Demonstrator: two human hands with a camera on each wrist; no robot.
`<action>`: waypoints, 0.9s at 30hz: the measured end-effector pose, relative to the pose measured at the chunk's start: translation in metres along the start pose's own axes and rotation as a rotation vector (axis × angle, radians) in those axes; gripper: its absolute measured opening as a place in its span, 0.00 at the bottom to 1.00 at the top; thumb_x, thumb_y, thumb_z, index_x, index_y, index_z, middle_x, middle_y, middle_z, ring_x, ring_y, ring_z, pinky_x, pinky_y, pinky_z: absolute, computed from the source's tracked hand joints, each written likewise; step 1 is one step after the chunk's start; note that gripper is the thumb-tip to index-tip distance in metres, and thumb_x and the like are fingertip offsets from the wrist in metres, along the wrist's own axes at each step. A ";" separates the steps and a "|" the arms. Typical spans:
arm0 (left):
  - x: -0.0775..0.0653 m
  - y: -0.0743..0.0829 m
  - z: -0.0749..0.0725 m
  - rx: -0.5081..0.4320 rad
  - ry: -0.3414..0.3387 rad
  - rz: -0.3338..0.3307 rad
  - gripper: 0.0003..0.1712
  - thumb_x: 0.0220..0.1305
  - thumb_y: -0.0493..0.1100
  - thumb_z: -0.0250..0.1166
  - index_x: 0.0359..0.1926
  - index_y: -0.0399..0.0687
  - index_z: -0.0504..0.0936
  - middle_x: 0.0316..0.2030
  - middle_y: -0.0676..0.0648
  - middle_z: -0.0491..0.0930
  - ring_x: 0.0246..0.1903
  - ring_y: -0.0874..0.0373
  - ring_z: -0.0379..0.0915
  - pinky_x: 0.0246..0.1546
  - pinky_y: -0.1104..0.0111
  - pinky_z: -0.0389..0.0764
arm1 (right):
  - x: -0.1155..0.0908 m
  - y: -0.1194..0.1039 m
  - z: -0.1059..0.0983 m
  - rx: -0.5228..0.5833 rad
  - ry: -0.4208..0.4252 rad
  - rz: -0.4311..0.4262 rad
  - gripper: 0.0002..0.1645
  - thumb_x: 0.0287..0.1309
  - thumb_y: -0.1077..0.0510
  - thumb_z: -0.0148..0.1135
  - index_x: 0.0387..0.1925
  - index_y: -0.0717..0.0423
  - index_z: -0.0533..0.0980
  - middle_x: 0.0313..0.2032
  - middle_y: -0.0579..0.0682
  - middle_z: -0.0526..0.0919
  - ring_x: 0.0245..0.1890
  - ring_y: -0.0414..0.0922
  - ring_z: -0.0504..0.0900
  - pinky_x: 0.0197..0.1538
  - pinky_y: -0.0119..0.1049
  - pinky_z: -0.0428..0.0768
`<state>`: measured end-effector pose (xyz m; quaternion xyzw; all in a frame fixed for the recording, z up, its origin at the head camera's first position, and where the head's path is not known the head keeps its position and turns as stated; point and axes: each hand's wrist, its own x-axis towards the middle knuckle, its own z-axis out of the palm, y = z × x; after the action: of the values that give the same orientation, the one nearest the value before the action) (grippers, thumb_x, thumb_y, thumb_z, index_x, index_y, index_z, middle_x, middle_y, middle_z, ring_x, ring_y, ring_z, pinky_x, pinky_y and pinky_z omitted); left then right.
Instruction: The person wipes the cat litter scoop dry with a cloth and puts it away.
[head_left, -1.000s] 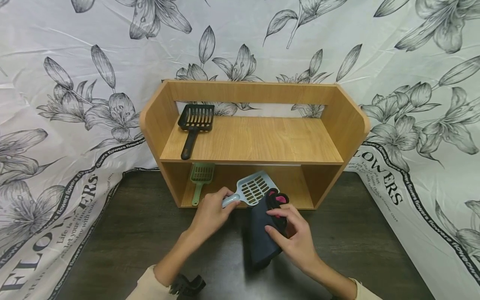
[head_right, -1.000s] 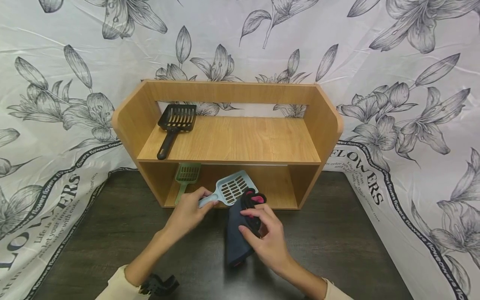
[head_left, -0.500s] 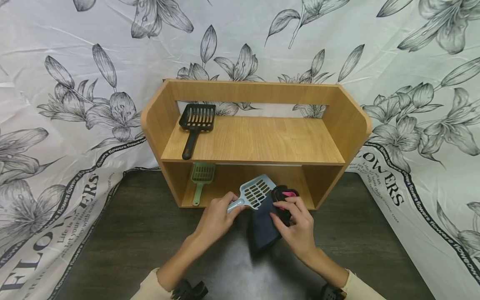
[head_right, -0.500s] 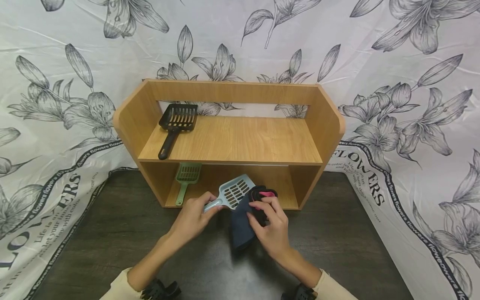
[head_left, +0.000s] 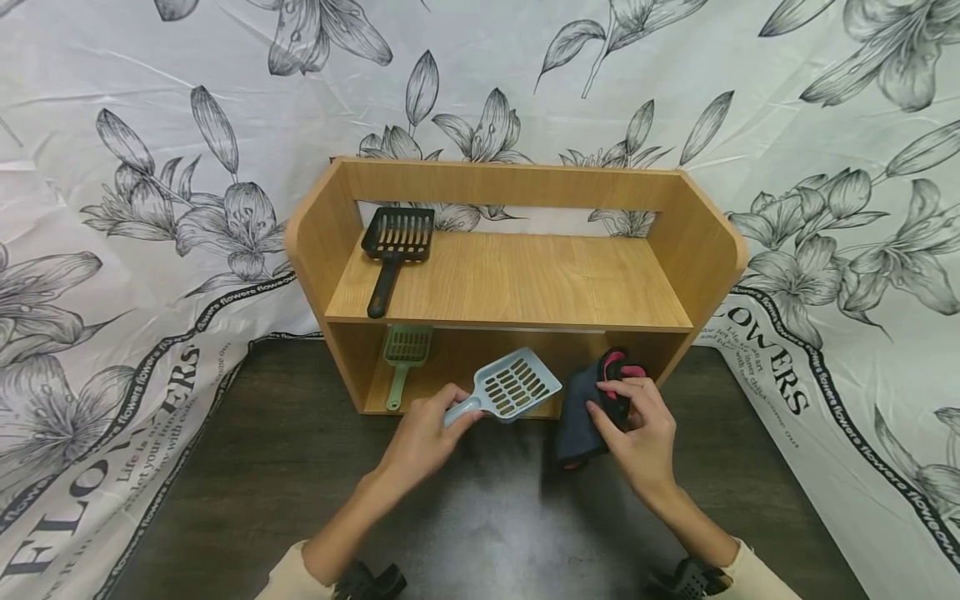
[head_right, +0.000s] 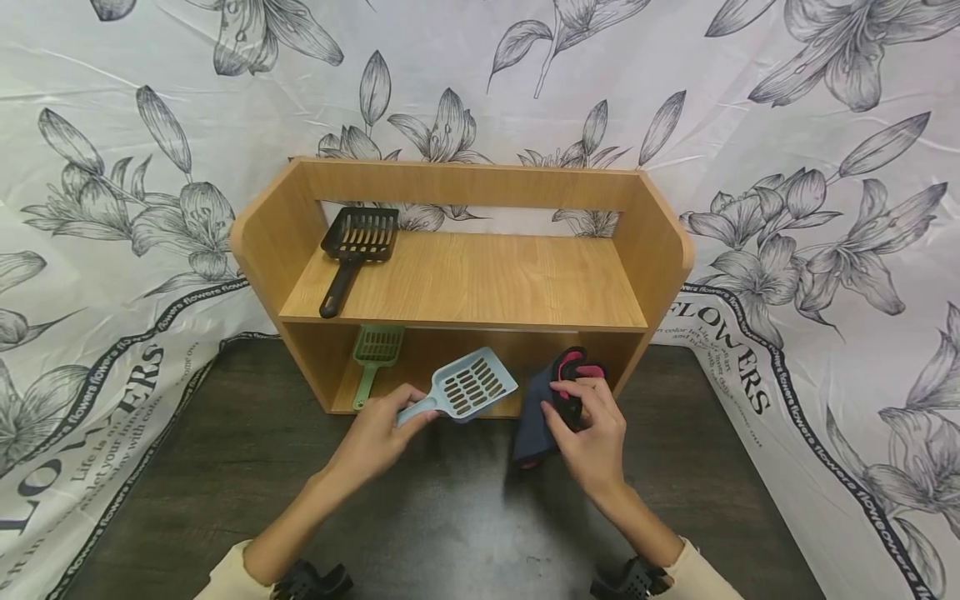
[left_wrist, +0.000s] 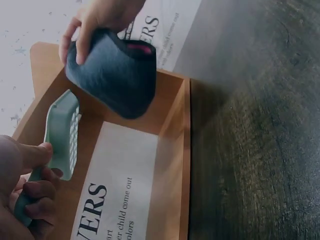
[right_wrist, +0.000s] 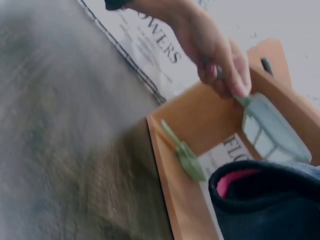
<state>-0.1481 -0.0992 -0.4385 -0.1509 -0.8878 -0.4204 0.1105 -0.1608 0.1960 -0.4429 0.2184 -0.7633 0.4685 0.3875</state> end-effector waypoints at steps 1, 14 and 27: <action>0.001 0.000 0.000 0.002 0.005 -0.003 0.09 0.68 0.42 0.75 0.42 0.44 0.84 0.31 0.48 0.87 0.25 0.63 0.74 0.24 0.70 0.75 | -0.003 0.000 0.000 0.015 -0.008 -0.006 0.26 0.36 0.82 0.79 0.42 0.66 0.86 0.40 0.62 0.81 0.22 0.40 0.61 0.22 0.25 0.58; 0.008 0.006 0.017 0.036 0.038 0.001 0.09 0.68 0.42 0.75 0.42 0.44 0.83 0.30 0.48 0.86 0.24 0.62 0.74 0.24 0.69 0.75 | -0.026 -0.021 0.036 0.182 -0.183 -0.369 0.11 0.69 0.56 0.71 0.43 0.62 0.86 0.39 0.56 0.79 0.39 0.47 0.77 0.46 0.30 0.76; 0.000 0.009 0.023 0.076 0.048 0.059 0.11 0.67 0.41 0.75 0.40 0.43 0.80 0.28 0.47 0.84 0.24 0.61 0.73 0.23 0.69 0.73 | -0.013 0.012 0.024 0.038 -0.123 -0.292 0.14 0.53 0.67 0.79 0.42 0.61 0.87 0.38 0.58 0.81 0.31 0.46 0.75 0.31 0.28 0.71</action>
<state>-0.1468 -0.0762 -0.4465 -0.1627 -0.8955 -0.3863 0.1497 -0.1711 0.1799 -0.4663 0.3628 -0.7366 0.4074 0.3999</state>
